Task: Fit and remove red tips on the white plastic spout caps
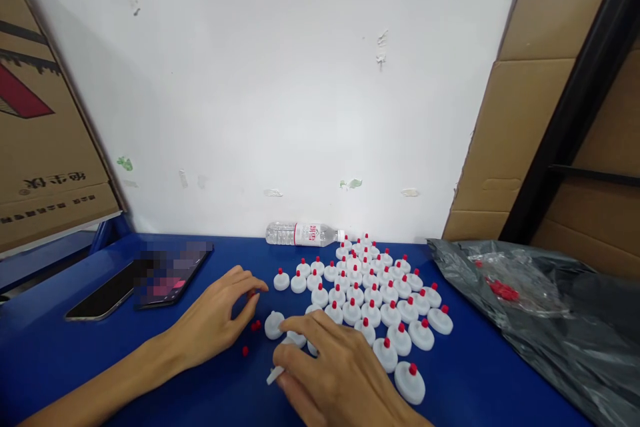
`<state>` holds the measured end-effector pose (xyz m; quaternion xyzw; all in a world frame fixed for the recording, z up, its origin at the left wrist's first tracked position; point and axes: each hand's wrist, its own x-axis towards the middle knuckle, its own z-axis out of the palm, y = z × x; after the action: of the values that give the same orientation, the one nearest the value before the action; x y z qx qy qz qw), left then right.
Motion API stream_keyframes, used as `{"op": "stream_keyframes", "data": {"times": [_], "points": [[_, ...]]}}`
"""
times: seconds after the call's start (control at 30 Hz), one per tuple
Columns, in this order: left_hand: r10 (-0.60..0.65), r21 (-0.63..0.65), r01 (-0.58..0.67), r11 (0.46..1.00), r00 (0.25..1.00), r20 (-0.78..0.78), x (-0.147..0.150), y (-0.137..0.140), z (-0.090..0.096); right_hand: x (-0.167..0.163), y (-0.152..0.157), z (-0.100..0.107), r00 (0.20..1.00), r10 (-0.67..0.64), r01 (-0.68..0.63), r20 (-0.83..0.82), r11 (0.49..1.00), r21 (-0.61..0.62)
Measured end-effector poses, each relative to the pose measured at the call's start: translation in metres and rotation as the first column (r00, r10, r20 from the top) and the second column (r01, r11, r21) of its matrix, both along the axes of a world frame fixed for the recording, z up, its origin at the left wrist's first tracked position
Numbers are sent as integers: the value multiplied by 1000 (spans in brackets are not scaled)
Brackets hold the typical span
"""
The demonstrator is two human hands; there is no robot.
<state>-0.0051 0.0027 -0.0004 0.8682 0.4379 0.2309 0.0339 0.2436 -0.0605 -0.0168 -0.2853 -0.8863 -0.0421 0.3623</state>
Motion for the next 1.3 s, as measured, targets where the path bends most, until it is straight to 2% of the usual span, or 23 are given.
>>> {"op": "stream_keyframes", "data": {"times": [0.3, 0.47, 0.6, 0.77, 1.0, 1.17, 1.3], "points": [[6, -41, -11, 999, 995, -101, 0, -4, 0, -4, 3, -7, 997, 27, -20, 69, 995, -96], [8, -67, -17, 998, 992, -126, 0, -7, 1, 2, 5, 6, 996, -13, 25, 94, 992, -127], [2, -100, -15, 995, 992, -127, -1, -7, 1, 9, 12, 12, 984, -172, 174, 35, 982, -73], [-13, -85, 1, 996, 991, -136, -2, -6, -1, 14, 20, 4, 934, -358, 358, 12, 933, -22], [6, -80, -15, 997, 994, -112, 3, -6, 5, 16, 18, -2, 925, -368, 376, 96, 924, -75], [38, -69, -41, 997, 998, -45, 1, -6, 9, 16, 19, -6, 919, -376, 382, 117, 924, -29], [32, -45, -32, 998, 999, 8, -2, -6, 11, 15, 17, 1, 924, -378, 376, 59, 925, 49]]}}
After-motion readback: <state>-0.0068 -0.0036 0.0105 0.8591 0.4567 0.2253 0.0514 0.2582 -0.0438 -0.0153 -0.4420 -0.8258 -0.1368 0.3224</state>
